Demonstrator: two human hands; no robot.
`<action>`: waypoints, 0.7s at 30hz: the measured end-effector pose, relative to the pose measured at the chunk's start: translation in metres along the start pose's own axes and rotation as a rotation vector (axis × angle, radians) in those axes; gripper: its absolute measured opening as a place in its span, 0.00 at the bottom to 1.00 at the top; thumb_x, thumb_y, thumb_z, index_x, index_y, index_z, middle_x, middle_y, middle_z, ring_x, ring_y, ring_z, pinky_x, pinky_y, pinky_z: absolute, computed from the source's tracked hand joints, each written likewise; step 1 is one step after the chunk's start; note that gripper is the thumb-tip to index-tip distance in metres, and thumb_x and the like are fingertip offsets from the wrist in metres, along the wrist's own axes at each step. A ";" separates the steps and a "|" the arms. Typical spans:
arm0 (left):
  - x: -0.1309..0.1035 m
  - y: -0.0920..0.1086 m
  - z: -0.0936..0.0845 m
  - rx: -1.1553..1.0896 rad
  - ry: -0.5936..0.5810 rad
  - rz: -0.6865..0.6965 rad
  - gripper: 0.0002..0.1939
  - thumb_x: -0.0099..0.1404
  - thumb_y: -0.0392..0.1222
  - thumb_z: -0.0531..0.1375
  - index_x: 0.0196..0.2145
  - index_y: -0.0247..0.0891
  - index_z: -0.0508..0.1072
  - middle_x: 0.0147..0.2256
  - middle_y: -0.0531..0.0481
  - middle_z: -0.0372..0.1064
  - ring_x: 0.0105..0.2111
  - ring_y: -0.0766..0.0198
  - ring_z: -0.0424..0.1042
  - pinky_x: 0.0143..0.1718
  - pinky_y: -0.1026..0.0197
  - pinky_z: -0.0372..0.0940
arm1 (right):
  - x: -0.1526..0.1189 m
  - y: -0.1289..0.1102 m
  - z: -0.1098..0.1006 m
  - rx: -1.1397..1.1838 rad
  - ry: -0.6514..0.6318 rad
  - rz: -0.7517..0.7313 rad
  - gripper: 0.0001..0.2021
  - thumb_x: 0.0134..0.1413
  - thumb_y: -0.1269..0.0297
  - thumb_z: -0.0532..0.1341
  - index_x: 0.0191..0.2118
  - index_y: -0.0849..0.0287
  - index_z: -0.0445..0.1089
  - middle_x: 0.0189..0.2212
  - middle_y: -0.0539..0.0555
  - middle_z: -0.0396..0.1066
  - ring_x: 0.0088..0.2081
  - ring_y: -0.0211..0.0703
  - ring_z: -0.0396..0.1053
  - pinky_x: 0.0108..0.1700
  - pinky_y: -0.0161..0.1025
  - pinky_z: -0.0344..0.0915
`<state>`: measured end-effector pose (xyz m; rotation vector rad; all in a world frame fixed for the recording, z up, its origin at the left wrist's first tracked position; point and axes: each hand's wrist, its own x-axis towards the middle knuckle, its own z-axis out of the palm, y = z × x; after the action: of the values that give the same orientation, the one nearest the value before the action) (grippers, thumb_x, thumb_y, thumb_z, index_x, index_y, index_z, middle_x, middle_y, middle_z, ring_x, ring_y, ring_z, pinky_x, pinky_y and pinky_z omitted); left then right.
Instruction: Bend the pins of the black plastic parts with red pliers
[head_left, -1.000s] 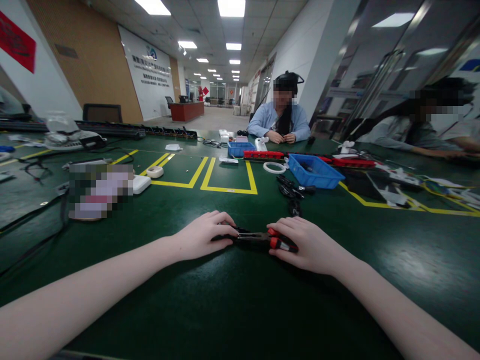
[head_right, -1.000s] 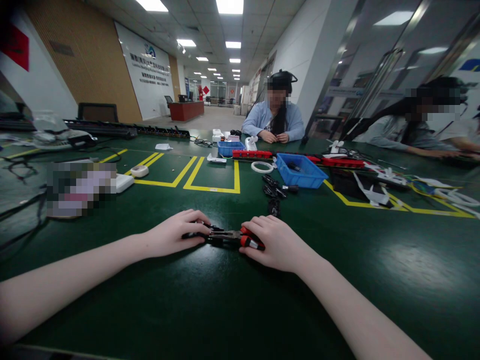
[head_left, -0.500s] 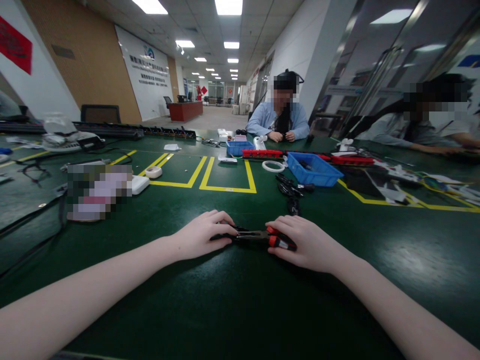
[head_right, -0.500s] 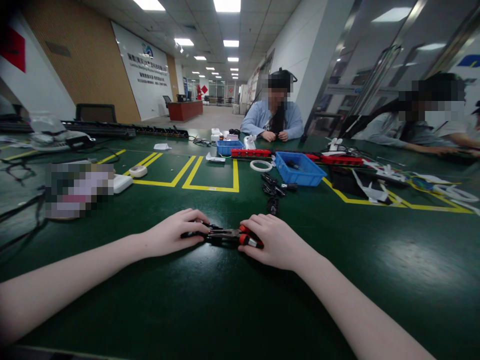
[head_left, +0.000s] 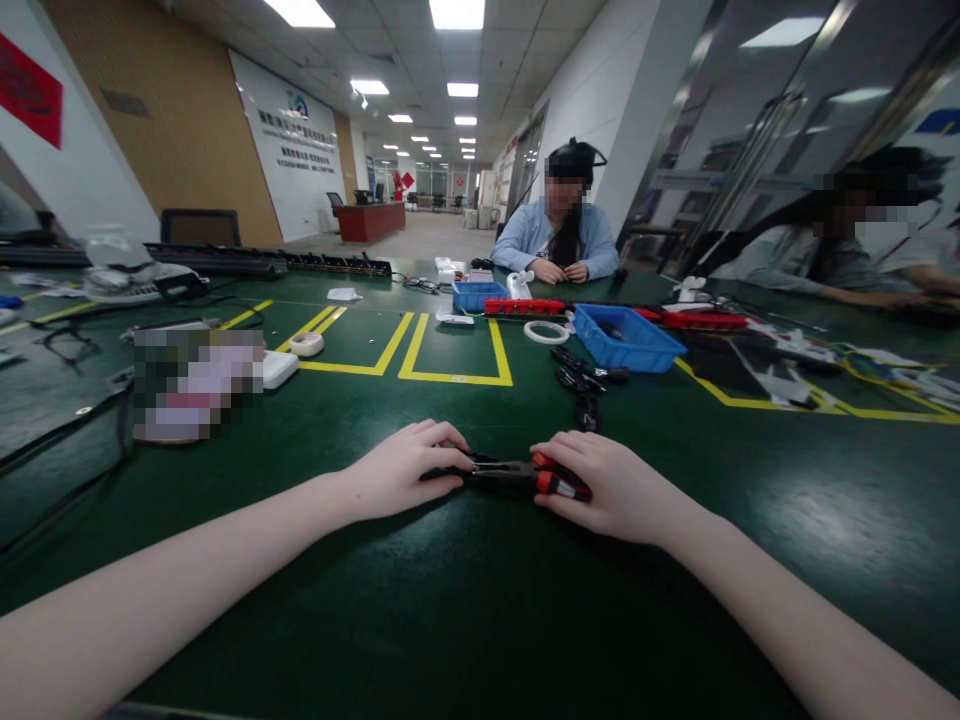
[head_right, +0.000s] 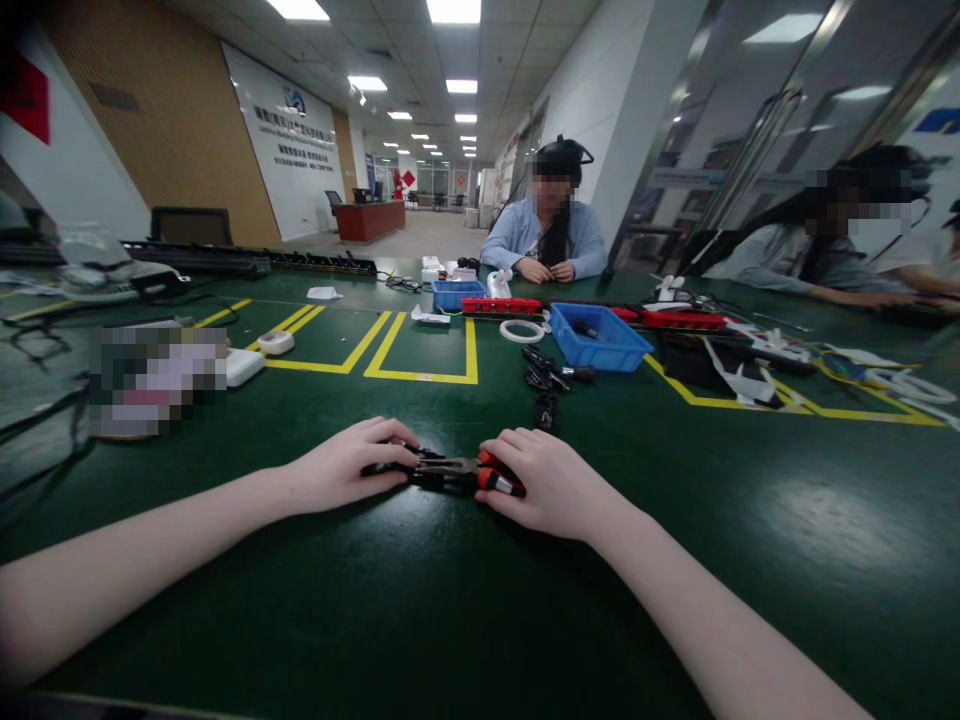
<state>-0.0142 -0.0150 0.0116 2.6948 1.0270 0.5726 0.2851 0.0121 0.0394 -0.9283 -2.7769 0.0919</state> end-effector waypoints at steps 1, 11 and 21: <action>0.000 0.000 0.000 0.000 0.002 0.002 0.12 0.69 0.38 0.59 0.49 0.43 0.73 0.51 0.47 0.67 0.49 0.56 0.68 0.50 0.50 0.66 | 0.000 0.000 0.000 0.001 0.002 0.000 0.20 0.55 0.55 0.64 0.50 0.59 0.70 0.42 0.58 0.74 0.40 0.49 0.73 0.42 0.46 0.69; 0.000 -0.001 0.000 -0.006 0.016 0.014 0.12 0.68 0.39 0.60 0.49 0.43 0.74 0.50 0.46 0.67 0.48 0.56 0.69 0.50 0.50 0.66 | 0.000 -0.003 -0.003 0.009 -0.004 0.002 0.18 0.55 0.55 0.64 0.49 0.59 0.71 0.41 0.59 0.74 0.39 0.50 0.73 0.41 0.46 0.69; 0.000 -0.001 0.001 0.003 0.006 0.014 0.12 0.69 0.39 0.59 0.49 0.43 0.74 0.51 0.46 0.68 0.49 0.55 0.69 0.50 0.49 0.65 | 0.001 -0.002 -0.002 0.005 -0.035 0.016 0.19 0.56 0.55 0.63 0.50 0.60 0.70 0.41 0.59 0.73 0.40 0.50 0.72 0.42 0.46 0.68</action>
<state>-0.0142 -0.0139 0.0105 2.7061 1.0126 0.5829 0.2839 0.0111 0.0419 -0.9575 -2.8000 0.1185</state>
